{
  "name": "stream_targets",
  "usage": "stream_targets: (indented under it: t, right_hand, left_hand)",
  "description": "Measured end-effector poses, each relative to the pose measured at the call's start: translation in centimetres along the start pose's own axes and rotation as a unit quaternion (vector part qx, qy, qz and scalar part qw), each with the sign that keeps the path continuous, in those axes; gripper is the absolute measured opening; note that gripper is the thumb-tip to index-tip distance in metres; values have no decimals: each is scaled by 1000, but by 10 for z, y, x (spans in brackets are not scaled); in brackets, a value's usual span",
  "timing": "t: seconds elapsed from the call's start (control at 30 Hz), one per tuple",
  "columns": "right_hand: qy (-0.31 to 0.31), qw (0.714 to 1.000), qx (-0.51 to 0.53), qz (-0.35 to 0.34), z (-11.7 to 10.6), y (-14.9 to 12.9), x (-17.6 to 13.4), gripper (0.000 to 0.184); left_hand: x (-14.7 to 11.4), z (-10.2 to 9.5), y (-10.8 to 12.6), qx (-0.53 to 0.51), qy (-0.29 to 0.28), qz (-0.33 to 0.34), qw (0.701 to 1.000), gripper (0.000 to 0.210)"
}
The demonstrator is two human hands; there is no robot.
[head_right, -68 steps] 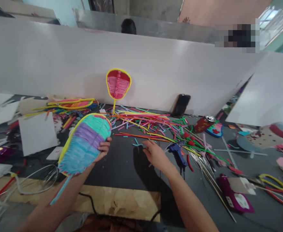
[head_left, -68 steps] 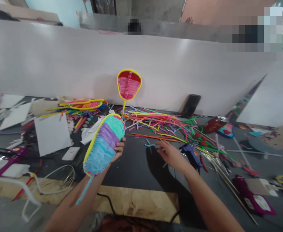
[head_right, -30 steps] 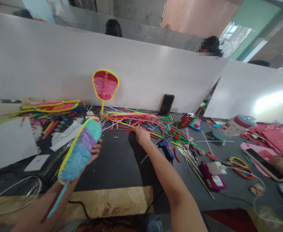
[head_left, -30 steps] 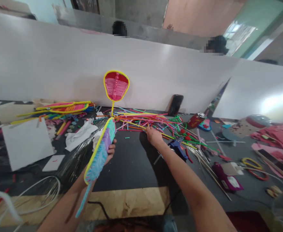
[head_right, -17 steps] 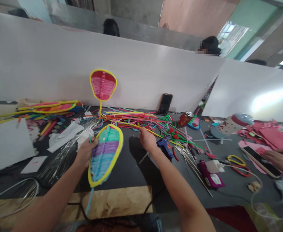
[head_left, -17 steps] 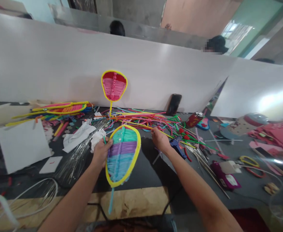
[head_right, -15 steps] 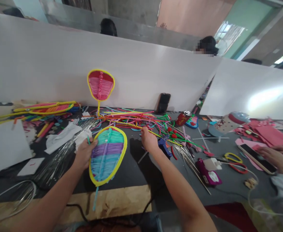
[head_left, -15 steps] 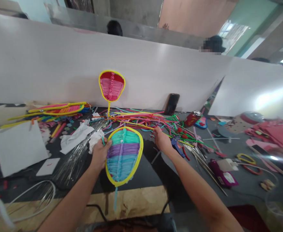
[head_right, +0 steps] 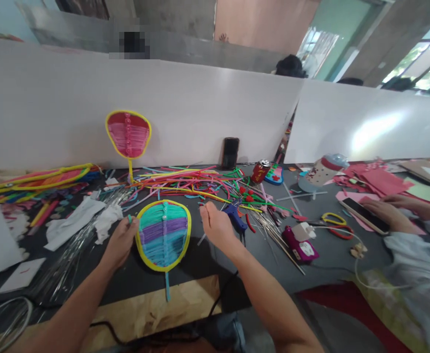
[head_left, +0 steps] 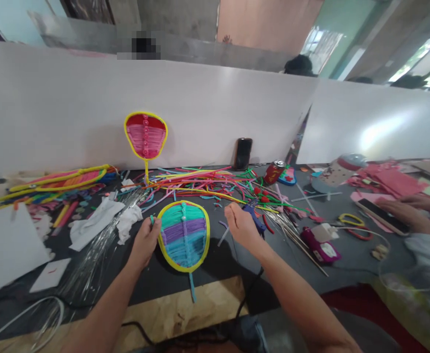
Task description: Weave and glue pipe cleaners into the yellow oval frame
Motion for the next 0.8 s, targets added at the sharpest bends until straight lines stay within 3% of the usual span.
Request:
stream_targets:
  t: [0.1,0.2,0.3,0.37,0.47,0.53,0.63,0.8]
  right_hand:
    - [-6,999,42,-21,-1,-18,-2,36]
    - [-13,996,84,-37,-1,-32,-3,39]
    - [-25,987,147,-55,2,-45,-3,26]
    - [-60,975,199,-73,9,-54,-3,15]
    - [-99,962,228,-111,21,-64,-7,23]
    - [-98,961,218,-139,27,-67,-13,13]
    - [-112,959,204,-162,35,-66,-26,14]
    - [-147,958,205,-140,33,-58,-35,15]
  left_hand:
    - [5,-6,4,107,-18,57,992,36]
    - [5,-13,16,199,13,127,972,37]
    - [-6,-11,36,265,21,206,942,37]
    - [-20,-2,51,281,-10,260,924,36]
    - [-45,14,68,292,-96,327,894,33]
    - [-58,21,70,305,-129,326,886,33]
    - [-75,27,64,321,-158,307,882,30]
    - [-97,31,50,343,-199,265,879,25]
Point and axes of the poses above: each hand's wrist, its own x-axis towards the middle knuckle, its own z-axis out of the palm, y = z × x, the point moved 3 cm from there along x, towards the middle knuckle, and after that the axes turned 3 degrees about -z, right-handed, at the moved point
